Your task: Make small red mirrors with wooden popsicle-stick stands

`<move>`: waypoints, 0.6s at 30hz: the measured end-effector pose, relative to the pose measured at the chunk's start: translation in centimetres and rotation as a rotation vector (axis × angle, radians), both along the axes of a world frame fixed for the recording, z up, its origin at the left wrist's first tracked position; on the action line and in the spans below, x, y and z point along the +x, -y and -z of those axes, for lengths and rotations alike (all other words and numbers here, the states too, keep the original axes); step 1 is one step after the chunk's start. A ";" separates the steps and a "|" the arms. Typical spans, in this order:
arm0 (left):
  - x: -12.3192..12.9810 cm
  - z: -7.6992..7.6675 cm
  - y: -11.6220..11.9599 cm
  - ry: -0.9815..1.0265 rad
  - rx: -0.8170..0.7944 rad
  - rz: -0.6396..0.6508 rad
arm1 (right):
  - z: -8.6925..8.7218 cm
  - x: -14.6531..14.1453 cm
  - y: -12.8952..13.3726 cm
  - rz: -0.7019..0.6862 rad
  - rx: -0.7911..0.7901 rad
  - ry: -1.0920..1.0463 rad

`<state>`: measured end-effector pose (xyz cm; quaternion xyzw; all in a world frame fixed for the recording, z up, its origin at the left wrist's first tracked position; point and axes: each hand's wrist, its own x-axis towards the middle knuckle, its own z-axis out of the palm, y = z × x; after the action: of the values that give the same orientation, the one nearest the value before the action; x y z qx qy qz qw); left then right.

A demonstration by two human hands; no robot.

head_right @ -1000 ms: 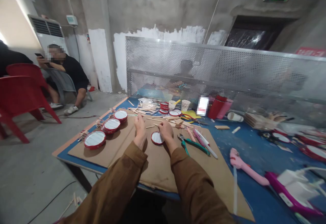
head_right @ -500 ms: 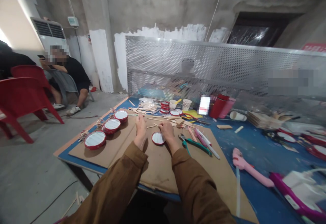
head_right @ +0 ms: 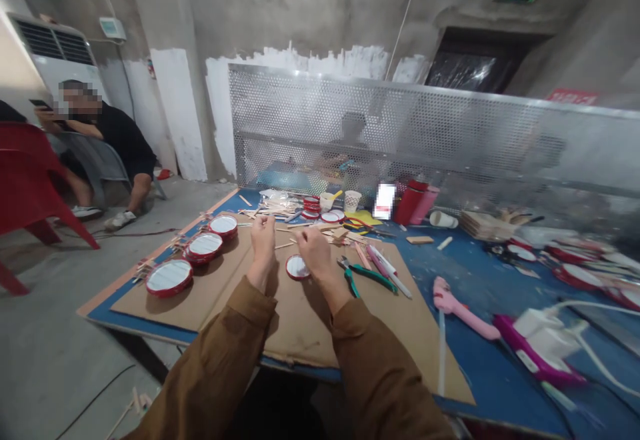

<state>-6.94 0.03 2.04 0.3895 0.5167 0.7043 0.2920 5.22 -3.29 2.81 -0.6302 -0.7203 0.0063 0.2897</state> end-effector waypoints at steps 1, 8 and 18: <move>0.1 -0.4 0.3 -0.022 0.024 0.030 | 0.0 -0.1 0.8 -0.055 -0.015 0.043; 1.6 -0.2 1.3 -0.341 0.083 0.206 | 0.4 0.4 4.0 -0.111 -0.249 0.264; 2.9 -0.1 2.3 -0.536 0.109 0.396 | 0.7 -1.6 4.7 -0.111 -0.230 0.256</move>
<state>-4.08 -2.27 2.10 0.6687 0.4509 0.5332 0.2554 3.64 -8.02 2.08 -0.6141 -0.7796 0.0243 0.1206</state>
